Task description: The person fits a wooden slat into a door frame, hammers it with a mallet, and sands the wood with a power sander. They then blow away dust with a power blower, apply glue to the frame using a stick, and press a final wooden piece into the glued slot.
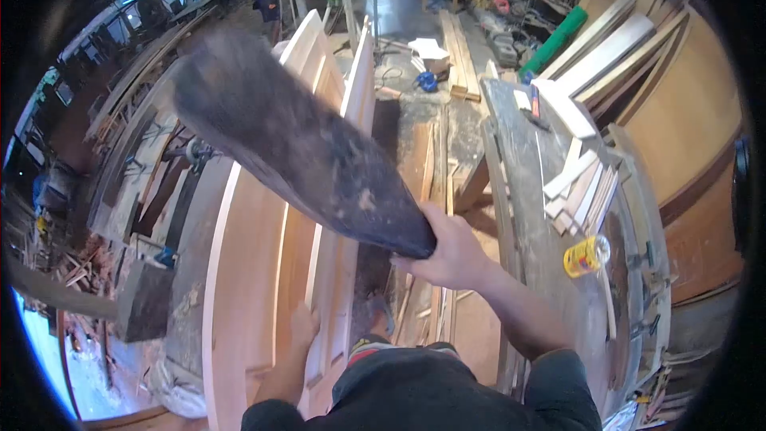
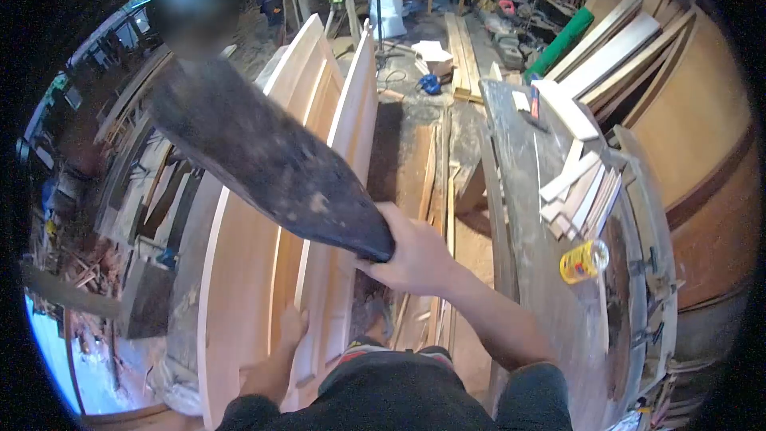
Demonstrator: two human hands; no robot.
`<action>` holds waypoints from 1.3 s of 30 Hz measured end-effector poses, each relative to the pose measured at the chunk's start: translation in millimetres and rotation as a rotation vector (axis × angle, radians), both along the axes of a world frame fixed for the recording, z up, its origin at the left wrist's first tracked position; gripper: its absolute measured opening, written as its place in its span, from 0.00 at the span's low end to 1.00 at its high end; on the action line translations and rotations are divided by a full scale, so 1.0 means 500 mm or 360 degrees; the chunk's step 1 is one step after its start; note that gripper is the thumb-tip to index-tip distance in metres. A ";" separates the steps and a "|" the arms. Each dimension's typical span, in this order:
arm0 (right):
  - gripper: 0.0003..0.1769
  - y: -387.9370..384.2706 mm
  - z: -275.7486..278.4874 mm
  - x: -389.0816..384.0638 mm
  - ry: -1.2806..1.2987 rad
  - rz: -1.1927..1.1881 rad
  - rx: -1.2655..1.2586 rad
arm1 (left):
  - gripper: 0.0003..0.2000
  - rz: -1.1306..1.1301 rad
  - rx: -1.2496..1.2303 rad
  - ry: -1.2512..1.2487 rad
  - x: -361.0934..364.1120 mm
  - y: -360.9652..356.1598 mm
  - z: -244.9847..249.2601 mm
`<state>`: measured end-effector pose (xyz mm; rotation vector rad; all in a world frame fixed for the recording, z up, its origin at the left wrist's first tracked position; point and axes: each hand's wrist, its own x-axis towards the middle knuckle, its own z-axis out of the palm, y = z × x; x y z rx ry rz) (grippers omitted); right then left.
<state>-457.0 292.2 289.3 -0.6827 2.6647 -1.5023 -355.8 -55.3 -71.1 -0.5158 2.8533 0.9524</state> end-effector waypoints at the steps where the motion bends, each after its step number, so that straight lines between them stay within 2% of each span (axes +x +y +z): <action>1: 0.36 -0.040 0.005 -0.057 0.0059 -0.0049 -0.0048 | 0.20 0.0009 -0.0008 -0.0080 0.001 0.003 0.009; 3: 0.39 -0.118 -0.011 -0.175 0.0160 -0.0149 -0.0161 | 0.20 0.0042 -0.0017 -0.0217 -0.012 0.004 0.037; 5: 0.40 -0.151 -0.104 -0.254 0.0523 -0.0043 -0.0131 | 0.20 0.0082 -0.0060 -0.0240 -0.016 0.018 0.058; 7: 0.40 -0.132 -0.315 -0.303 0.0178 0.0012 0.0004 | 0.20 0.0144 -0.0083 -0.0228 -0.027 0.023 0.061; 8: 0.41 -0.104 -0.406 -0.312 -0.0280 0.0011 0.0457 | 0.20 0.0188 -0.0047 -0.0264 -0.026 0.020 0.062; 10: 0.42 -0.062 -0.513 -0.350 -0.0883 0.0122 0.0869 | 0.25 0.0062 -0.0101 -0.0463 -0.014 0.009 0.059; 11: 0.43 -0.059 -0.516 -0.361 -0.0889 0.0037 0.0796 | 0.27 -0.0004 -0.0130 -0.0552 -0.021 0.003 0.057; 16: 0.43 -0.026 -0.532 -0.502 -0.0855 -0.0270 0.0517 | 0.24 0.0050 -0.0121 -0.0687 -0.154 0.022 0.060; 21: 0.41 0.051 -0.543 -0.695 -0.0690 -0.0354 0.0199 | 0.21 0.0146 -0.0060 -0.0447 -0.450 0.077 0.046; 25: 0.37 0.130 -0.451 -0.946 -0.0434 -0.0310 0.0124 | 0.21 0.0058 0.0128 -0.0118 -0.833 0.129 0.008; 26: 0.37 0.147 -0.418 -1.018 -0.0385 -0.0281 0.0052 | 0.21 0.0083 0.0060 -0.0152 -0.929 0.143 0.001; 29: 0.35 0.205 -0.258 -1.228 -0.0211 -0.0195 -0.0172 | 0.20 0.0078 0.0020 -0.0130 -1.189 0.198 0.019; 31: 0.33 0.244 -0.095 -1.357 -0.0062 -0.0151 -0.0247 | 0.19 0.0047 -0.0003 -0.0110 -1.339 0.221 0.014; 32: 0.32 0.260 -0.012 -1.413 -0.0017 -0.0146 -0.0243 | 0.19 0.0030 -0.0043 -0.0135 -1.404 0.223 -0.004; 33: 0.31 0.269 0.031 -1.482 0.0247 -0.0161 -0.0307 | 0.19 0.0014 -0.0081 -0.0162 -1.456 0.225 -0.008; 34: 0.29 0.276 0.072 -1.554 0.0518 -0.0172 -0.0361 | 0.18 0.0022 -0.0074 -0.0141 -1.503 0.239 0.006; 36: 0.30 0.280 0.170 -1.675 0.0786 -0.0255 -0.0418 | 0.18 0.0045 -0.0054 -0.0099 -1.593 0.277 0.048; 37: 0.32 0.282 0.242 -1.706 0.0576 -0.0250 -0.0479 | 0.18 0.0041 -0.0026 -0.0113 -1.639 0.276 0.034; 39: 0.35 0.265 0.300 -1.818 0.0573 -0.0241 -0.0633 | 0.17 0.0039 0.0034 -0.0151 -1.729 0.279 0.006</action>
